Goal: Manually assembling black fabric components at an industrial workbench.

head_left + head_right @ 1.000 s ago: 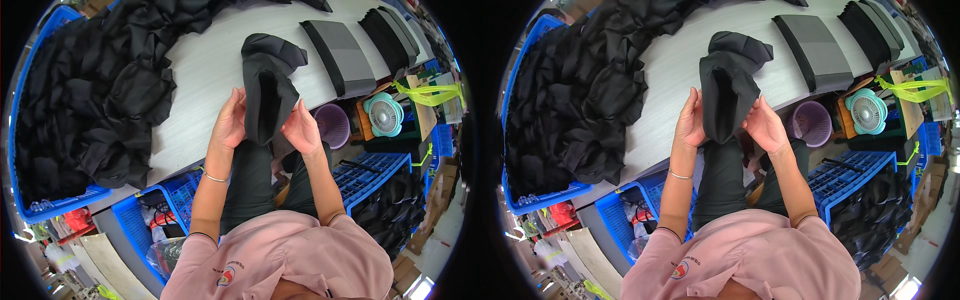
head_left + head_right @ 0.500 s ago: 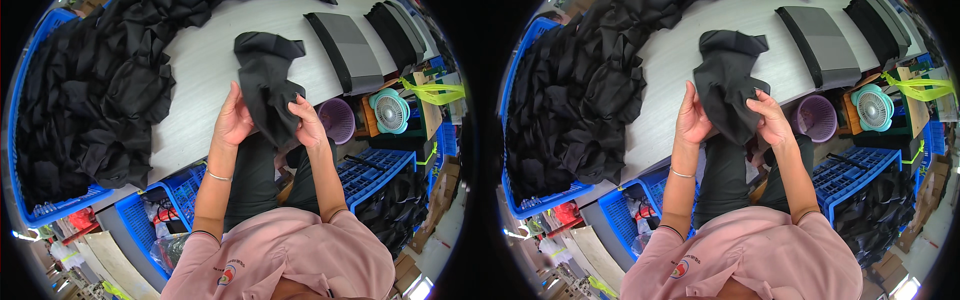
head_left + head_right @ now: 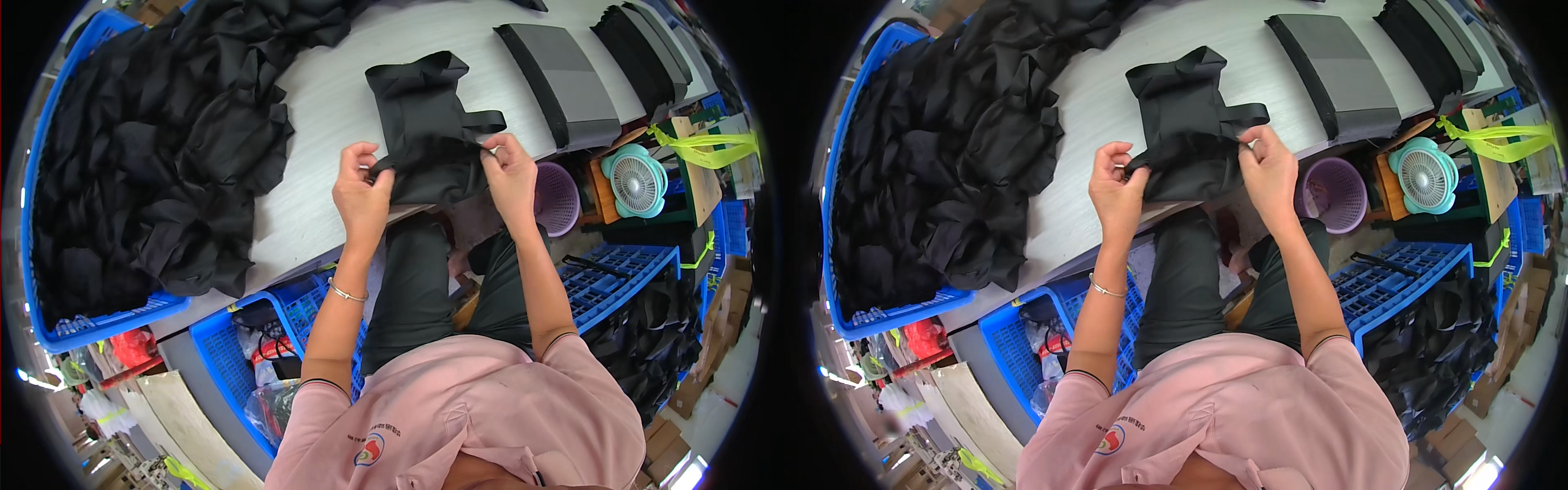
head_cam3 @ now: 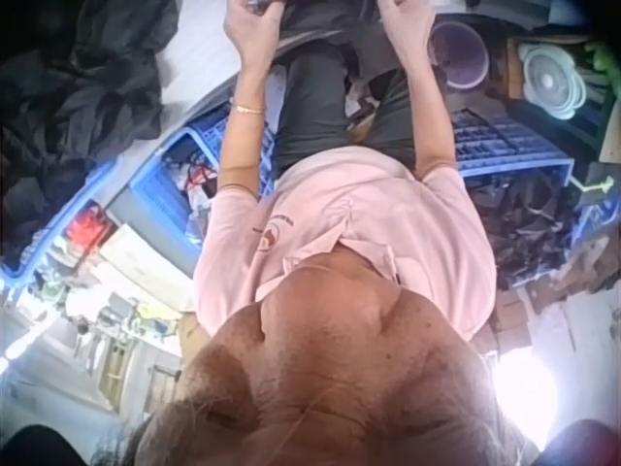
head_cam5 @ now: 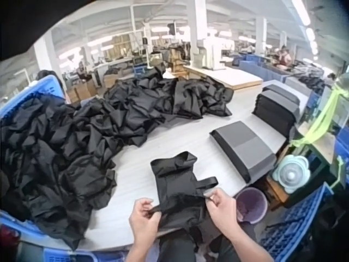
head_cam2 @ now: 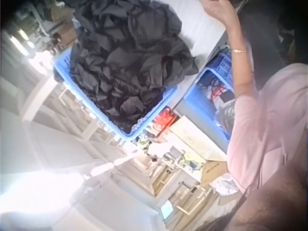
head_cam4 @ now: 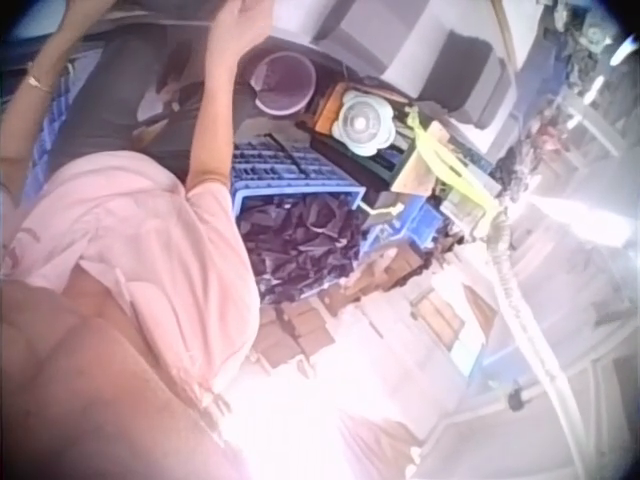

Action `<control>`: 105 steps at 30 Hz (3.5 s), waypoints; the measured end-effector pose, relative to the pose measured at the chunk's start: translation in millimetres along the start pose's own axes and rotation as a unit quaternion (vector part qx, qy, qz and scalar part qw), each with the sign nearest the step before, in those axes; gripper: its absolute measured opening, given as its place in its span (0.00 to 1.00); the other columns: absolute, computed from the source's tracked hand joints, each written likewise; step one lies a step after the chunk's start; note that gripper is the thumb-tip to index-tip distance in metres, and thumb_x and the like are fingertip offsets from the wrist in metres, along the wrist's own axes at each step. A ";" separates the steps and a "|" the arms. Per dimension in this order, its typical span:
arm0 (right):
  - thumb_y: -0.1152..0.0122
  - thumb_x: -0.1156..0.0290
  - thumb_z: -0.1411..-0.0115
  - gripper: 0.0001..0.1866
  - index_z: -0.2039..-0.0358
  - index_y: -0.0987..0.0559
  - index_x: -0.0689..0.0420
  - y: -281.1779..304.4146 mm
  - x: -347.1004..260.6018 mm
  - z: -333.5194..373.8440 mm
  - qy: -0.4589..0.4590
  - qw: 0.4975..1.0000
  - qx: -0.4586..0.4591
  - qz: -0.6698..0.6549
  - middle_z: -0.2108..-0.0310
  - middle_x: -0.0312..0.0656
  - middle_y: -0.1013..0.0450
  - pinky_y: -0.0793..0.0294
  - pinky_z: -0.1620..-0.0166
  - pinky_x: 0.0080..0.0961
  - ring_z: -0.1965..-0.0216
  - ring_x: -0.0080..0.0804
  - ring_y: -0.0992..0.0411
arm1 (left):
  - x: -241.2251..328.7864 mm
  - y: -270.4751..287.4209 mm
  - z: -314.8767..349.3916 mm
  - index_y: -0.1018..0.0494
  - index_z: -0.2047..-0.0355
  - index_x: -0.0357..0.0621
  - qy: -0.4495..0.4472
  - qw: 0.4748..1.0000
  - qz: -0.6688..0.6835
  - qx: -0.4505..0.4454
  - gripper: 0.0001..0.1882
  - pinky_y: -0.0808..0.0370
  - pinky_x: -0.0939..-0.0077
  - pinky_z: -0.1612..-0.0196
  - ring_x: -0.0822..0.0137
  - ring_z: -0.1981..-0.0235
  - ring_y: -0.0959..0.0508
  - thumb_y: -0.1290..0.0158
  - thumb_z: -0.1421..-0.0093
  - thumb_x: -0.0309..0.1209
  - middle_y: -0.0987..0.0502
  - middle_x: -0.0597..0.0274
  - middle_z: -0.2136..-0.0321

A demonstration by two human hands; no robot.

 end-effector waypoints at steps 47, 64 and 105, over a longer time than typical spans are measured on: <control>0.34 0.56 0.43 0.18 0.57 0.18 0.55 105.2 -4.2 -107.0 0.219 0.854 0.194 0.430 0.59 0.39 0.24 0.31 0.50 0.39 0.52 0.42 0.29 | 25.9 -33.7 47.8 0.33 0.42 0.39 -0.182 0.971 -0.150 -0.034 0.30 0.34 0.59 0.40 0.51 0.42 0.32 0.44 0.48 0.18 0.27 0.47 0.48; 0.43 0.72 0.45 0.03 0.75 0.26 0.55 85.7 -16.6 -83.8 0.307 0.733 0.083 0.601 0.74 0.42 0.26 0.22 0.69 0.31 0.68 0.38 0.24 | 49.3 -48.1 83.5 0.30 0.43 0.36 -0.070 0.973 0.122 -0.181 0.25 0.35 0.67 0.36 0.61 0.39 0.30 0.41 0.40 0.26 0.29 0.57 0.42; 0.43 0.71 0.34 0.30 0.34 0.37 0.64 54.6 -18.0 135.6 -0.235 0.868 -0.328 -0.290 0.44 0.41 0.28 0.31 0.44 0.22 0.47 0.25 0.29 | -37.1 20.5 17.4 0.18 0.59 0.36 -0.004 0.999 0.046 -0.011 0.10 0.27 0.72 0.48 0.65 0.54 0.22 0.45 0.35 0.28 0.22 0.54 0.51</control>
Point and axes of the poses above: each hand's wrist, its own z-axis away from the middle knuckle, its own y-axis out of the back of the hand, x = y × z, the point moved 4 cm from there along -z, towards the middle knuckle
